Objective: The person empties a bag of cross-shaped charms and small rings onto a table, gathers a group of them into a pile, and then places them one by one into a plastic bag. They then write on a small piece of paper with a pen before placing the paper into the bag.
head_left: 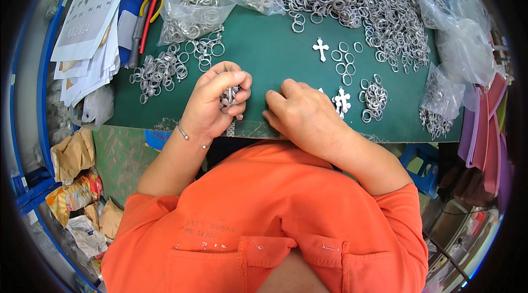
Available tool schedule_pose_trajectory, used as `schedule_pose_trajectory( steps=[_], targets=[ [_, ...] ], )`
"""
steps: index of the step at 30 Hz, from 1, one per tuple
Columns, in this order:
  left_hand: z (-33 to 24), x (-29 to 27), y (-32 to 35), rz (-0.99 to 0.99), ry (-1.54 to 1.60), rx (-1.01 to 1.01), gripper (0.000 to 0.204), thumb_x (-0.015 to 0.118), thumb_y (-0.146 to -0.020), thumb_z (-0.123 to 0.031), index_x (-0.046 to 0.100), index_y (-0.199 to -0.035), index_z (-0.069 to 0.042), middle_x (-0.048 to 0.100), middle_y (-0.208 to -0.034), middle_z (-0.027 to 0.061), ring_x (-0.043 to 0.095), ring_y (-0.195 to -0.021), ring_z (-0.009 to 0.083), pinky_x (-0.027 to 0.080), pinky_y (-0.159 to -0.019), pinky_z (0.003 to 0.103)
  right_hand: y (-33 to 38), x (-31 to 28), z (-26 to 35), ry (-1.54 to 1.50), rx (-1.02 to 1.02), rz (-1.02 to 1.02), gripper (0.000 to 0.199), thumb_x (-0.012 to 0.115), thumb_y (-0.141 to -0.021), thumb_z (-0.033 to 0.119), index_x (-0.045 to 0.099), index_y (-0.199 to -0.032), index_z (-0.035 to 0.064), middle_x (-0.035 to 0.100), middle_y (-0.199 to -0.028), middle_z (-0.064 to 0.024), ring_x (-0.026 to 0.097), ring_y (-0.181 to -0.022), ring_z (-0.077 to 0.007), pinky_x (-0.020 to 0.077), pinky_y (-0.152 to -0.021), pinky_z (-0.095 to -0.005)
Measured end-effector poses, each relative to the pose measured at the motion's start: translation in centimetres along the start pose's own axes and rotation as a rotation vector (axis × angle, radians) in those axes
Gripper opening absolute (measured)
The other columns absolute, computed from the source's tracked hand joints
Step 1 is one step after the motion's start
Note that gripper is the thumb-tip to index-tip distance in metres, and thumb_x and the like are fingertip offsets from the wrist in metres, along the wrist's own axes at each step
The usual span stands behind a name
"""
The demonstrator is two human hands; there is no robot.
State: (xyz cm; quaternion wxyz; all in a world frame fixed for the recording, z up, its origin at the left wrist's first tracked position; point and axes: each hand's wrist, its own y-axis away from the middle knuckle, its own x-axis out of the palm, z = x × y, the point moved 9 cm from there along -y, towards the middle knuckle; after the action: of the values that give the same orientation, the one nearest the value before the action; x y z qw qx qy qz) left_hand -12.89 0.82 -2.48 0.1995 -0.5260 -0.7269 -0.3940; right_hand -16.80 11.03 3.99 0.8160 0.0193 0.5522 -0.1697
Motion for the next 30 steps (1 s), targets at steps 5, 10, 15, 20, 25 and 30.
schedule_pose_trajectory(
  steps=[5,10,15,20,25,30],
  targets=[
    [0.2,-0.1,-0.3,-0.028,0.012,0.001,0.009,0.059,-0.089,-0.011,0.053,-0.083,-0.008,0.056,-0.08,0.0052,0.048,-0.06,0.0075,0.034,-0.041,0.019,-0.3,1.1,0.8,0.108,0.005,0.034,0.01,0.063,-0.072,0.01,0.056,-0.076,0.0041,0.054,-0.074,-0.0114,0.06,-0.066,-0.0247,0.0515,-0.053,-0.0346],
    [0.1,-0.1,-0.1,-0.037,-0.036,0.006,0.009,0.055,-0.09,-0.011,0.053,-0.083,-0.008,0.052,-0.081,0.0053,0.047,-0.062,0.0078,0.034,-0.042,0.018,-0.9,1.2,1.0,0.179,0.047,0.042,0.01,0.063,-0.071,0.008,0.054,-0.075,0.0055,0.053,-0.075,-0.0129,0.06,-0.065,-0.027,0.0512,-0.051,-0.0362],
    [-0.2,-0.3,0.0,-0.043,-0.045,0.008,0.009,0.056,-0.09,-0.011,0.053,-0.083,-0.008,0.052,-0.08,0.005,0.047,-0.062,0.0077,0.033,-0.042,0.018,-1.1,0.0,-0.4,0.033,0.069,-0.031,0.009,0.064,-0.07,0.006,0.056,-0.074,0.0035,0.054,-0.074,-0.0139,0.061,-0.064,-0.0305,0.0526,-0.055,-0.0394],
    [-0.1,-0.5,0.2,-0.087,-0.093,-0.011,0.007,0.059,-0.09,-0.011,0.055,-0.086,-0.006,0.055,-0.081,0.0047,0.047,-0.062,0.0069,0.033,-0.042,0.017,-1.3,-1.4,-3.9,-0.417,0.194,-0.109,0.007,0.061,-0.07,-0.002,0.061,-0.076,-0.0023,0.061,-0.082,-0.0182,0.063,-0.068,-0.0347,0.0546,-0.064,-0.0385],
    [0.6,0.4,0.0,-0.104,-0.279,-0.048,0.013,0.063,-0.09,-0.012,0.058,-0.096,-0.002,0.057,-0.077,0.0023,0.047,-0.058,0.0052,0.035,-0.041,0.018,0.3,0.0,-6.5,-1.243,0.542,-0.224,0.006,0.063,-0.082,-0.005,0.065,-0.087,-0.0053,0.066,-0.083,-0.0059,0.066,-0.079,-0.0107,0.0552,-0.069,-0.0231],
    [0.9,0.9,0.3,-0.095,-0.295,-0.06,0.011,0.062,-0.09,-0.013,0.058,-0.094,-0.002,0.061,-0.079,0.0038,0.051,-0.059,0.0059,0.036,-0.041,0.018,0.4,0.9,-6.9,-1.453,0.602,-0.258,0.01,0.063,-0.085,-0.002,0.063,-0.094,-0.0056,0.067,-0.085,-0.0113,0.067,-0.076,-0.0137,0.0567,-0.07,-0.0245]
  ],
)
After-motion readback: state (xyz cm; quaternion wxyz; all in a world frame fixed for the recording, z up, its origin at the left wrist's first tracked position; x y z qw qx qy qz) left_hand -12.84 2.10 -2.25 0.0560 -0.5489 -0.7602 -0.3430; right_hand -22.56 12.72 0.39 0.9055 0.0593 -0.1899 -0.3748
